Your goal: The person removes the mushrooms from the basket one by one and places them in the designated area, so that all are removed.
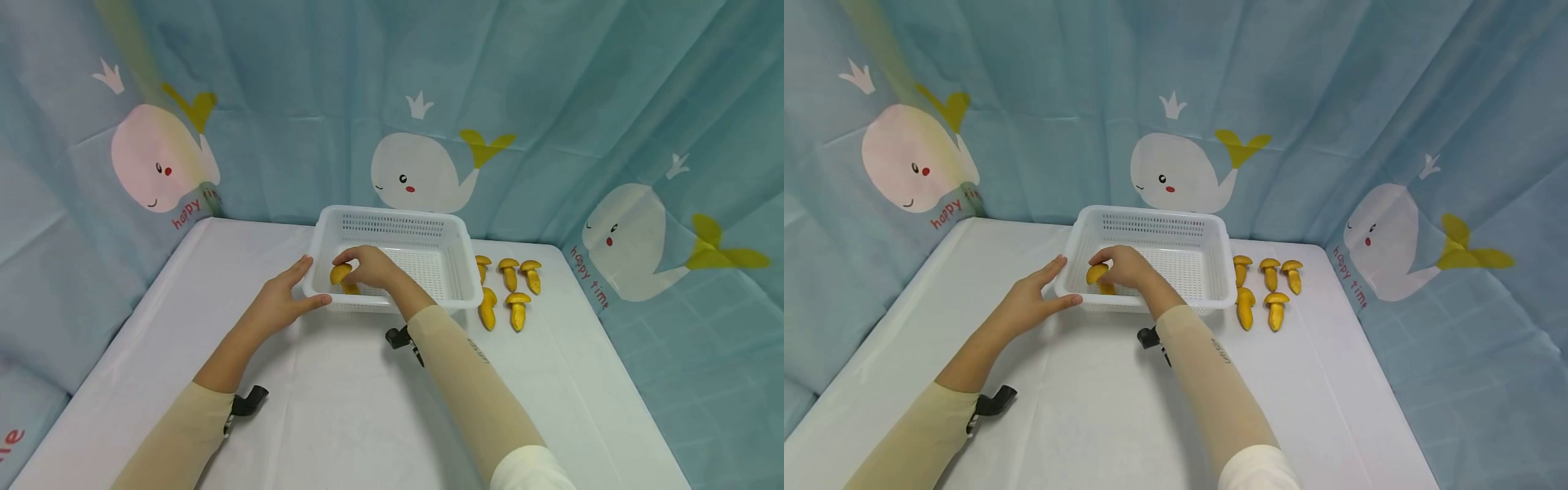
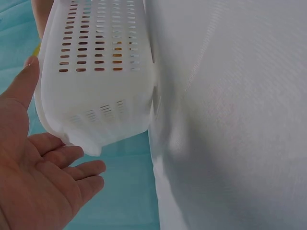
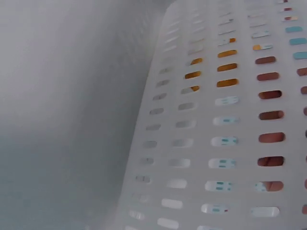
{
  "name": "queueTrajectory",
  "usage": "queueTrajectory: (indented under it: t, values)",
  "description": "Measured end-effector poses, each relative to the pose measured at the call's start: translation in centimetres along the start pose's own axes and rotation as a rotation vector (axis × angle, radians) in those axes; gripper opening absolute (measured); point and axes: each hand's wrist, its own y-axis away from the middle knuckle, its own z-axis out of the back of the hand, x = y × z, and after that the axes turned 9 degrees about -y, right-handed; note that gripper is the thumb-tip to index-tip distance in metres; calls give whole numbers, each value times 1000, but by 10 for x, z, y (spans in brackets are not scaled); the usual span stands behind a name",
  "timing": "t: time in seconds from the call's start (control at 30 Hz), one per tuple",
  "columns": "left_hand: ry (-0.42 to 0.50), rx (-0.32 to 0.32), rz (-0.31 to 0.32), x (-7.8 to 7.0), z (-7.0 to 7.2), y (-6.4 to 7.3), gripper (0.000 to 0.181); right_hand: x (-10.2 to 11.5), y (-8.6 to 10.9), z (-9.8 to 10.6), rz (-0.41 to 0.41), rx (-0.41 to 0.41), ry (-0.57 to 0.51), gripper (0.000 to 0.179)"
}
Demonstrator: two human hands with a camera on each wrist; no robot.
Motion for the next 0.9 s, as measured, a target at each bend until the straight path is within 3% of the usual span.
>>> queueTrajectory:
  t: [0.9]
  values:
    - [2, -1, 27, 0, -2, -1, 111, 16, 22, 19, 142, -169, -148, 40]
